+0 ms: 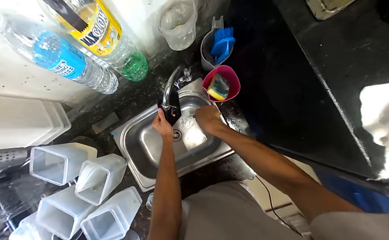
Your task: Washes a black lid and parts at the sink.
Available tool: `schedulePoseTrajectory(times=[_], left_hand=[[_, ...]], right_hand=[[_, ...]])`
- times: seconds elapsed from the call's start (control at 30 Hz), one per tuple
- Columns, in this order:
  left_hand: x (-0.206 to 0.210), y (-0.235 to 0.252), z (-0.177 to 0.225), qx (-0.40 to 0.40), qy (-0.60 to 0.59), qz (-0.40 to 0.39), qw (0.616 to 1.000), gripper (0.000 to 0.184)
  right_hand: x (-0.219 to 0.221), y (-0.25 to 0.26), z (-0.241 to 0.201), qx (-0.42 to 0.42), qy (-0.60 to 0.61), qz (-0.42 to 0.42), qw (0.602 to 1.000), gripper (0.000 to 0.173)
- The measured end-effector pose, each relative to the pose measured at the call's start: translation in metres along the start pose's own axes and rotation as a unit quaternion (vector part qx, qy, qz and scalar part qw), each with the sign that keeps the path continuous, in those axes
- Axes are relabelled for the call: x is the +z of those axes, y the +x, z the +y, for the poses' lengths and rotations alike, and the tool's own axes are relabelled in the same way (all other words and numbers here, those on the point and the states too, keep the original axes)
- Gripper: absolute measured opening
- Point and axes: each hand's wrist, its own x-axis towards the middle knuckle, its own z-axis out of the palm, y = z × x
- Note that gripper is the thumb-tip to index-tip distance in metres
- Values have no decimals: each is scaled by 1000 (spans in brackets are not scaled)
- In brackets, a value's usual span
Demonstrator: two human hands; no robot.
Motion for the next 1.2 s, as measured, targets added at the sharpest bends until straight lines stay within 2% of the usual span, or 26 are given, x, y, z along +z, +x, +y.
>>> schedulePoseTrajectory(times=[0.1, 0.13, 0.2, 0.27, 0.33, 0.43, 0.53, 0.6, 0.67, 0.77, 0.83, 0.87, 0.97, 1.1, 1.2], left_hand=[[3, 6, 5, -9, -14, -10, 1000, 45], [2, 4, 2, -16, -22, -20, 999, 45], [4, 2, -1, -14, -26, -33, 999, 43], [7, -8, -6, -7, -10, -37, 999, 43], [13, -13, -10, -2, -6, -23, 1000, 44], [12, -9, -14, -4, -22, -31, 999, 43], [8, 5, -13, 3, -26, -43, 999, 42], [5, 12, -14, -12, -27, -35, 999, 45], [9, 17, -11, -37, -42, -40, 998, 45], [5, 10, -10, -56, -40, -53, 996, 47], [3, 3, -13, -79, -54, -57, 994, 49], [3, 0, -14, -88, -62, -43, 993, 50], [-3, -6, -12, -101, -96, 15, 990, 54], [-11, -3, -14, -47, -170, -16, 984, 28], [-6, -6, -9, -47, -154, 7, 987, 22]], right_hand=[[2, -1, -10, -94, 2, 45, 995, 45], [7, 3, -16, -99, 7, 44, 994, 50], [10, 10, -20, -59, 19, 18, 998, 50], [-1, -4, -30, -16, 22, -7, 1000, 39], [-13, -15, -39, -20, 19, -3, 1000, 34], [-7, -8, -25, -34, 32, -18, 999, 43], [-11, -17, -12, 33, 32, -35, 998, 26], [-5, -21, -8, -7, 45, 19, 999, 32], [10, -11, -11, -54, 72, 85, 992, 48], [25, -6, -14, -25, 109, 44, 993, 52], [15, -23, -18, 4, 111, 35, 993, 43], [7, -32, -19, 17, 109, 24, 994, 38], [10, -27, -5, 16, 131, 5, 991, 41], [34, -6, 2, -23, 251, 63, 966, 44], [42, -7, -13, -68, 247, 70, 964, 41]])
